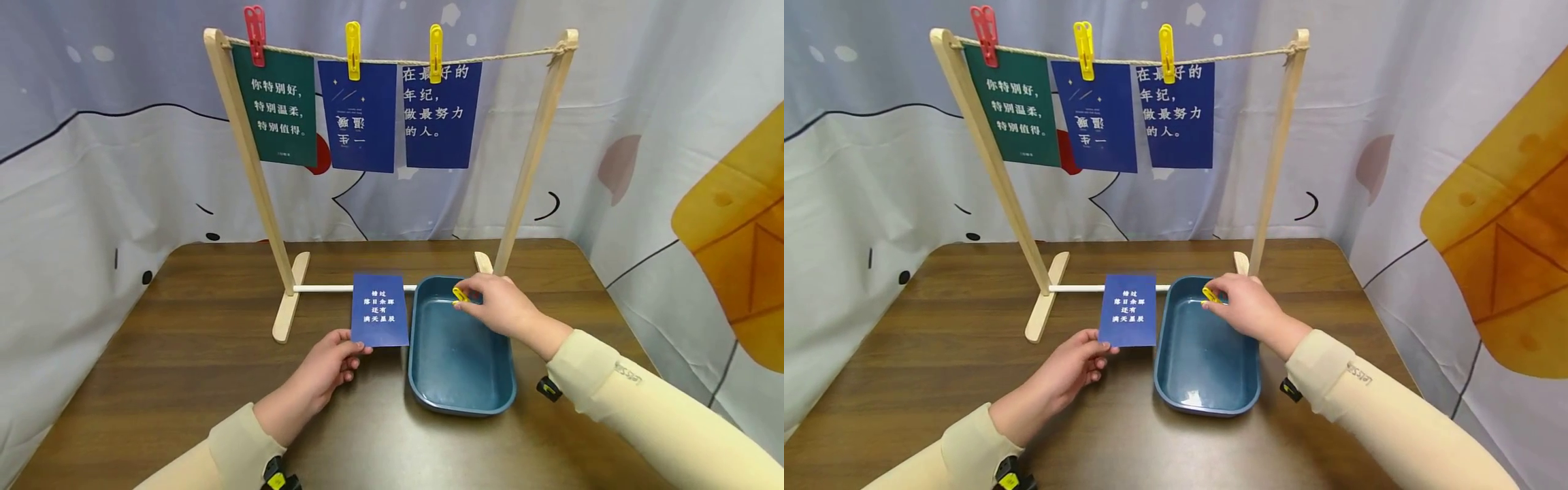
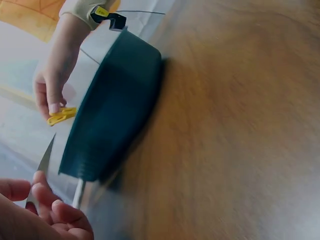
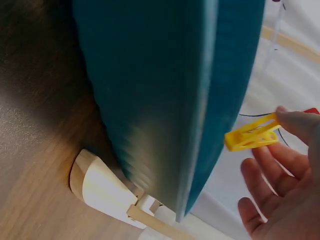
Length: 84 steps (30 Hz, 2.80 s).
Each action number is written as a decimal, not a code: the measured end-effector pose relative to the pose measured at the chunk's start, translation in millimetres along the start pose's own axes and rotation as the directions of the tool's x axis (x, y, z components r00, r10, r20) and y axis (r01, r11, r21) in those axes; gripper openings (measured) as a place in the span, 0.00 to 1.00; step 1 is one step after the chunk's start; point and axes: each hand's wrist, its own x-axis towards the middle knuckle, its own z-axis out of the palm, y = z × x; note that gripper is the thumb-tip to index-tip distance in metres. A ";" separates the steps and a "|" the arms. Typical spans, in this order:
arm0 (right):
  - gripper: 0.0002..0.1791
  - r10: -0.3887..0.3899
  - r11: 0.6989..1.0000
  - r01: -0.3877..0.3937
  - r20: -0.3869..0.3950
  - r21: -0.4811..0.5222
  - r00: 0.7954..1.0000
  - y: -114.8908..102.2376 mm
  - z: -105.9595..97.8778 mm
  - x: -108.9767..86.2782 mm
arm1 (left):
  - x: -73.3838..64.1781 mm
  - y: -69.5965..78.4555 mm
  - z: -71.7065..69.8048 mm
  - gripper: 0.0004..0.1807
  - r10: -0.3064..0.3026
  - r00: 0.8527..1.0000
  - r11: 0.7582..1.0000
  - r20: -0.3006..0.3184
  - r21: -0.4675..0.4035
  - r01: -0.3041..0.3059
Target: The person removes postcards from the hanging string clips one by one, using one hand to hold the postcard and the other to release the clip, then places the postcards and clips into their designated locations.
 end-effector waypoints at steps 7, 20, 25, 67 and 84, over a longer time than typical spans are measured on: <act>0.17 0.007 0.986 0.013 0.121 -0.169 0.993 3.6 16.2 8.9 | -3.5 -11.3 -13.3 0.10 -0.078 0.996 0.995 0.046 0.061 0.075; 0.17 0.023 0.966 0.035 0.222 -0.256 0.975 13.0 31.7 23.9 | -21.9 -15.7 -27.8 0.39 -0.153 0.972 0.986 0.181 0.091 0.138; 0.17 0.031 0.962 0.036 0.241 -0.269 0.970 16.4 37.0 28.5 | -26.7 -7.5 -28.9 0.35 -0.112 0.978 0.961 0.178 0.268 0.061; 0.11 -0.020 0.965 0.081 0.238 -0.251 0.971 28.6 44.2 28.4 | 22.7 7.1 -21.4 0.32 0.148 0.935 0.016 0.323 0.944 -0.329; 0.14 -0.005 0.970 0.050 0.188 -0.236 0.982 30.5 41.1 25.0 | 25.4 12.6 -17.7 0.32 0.115 0.941 0.037 0.319 0.945 -0.325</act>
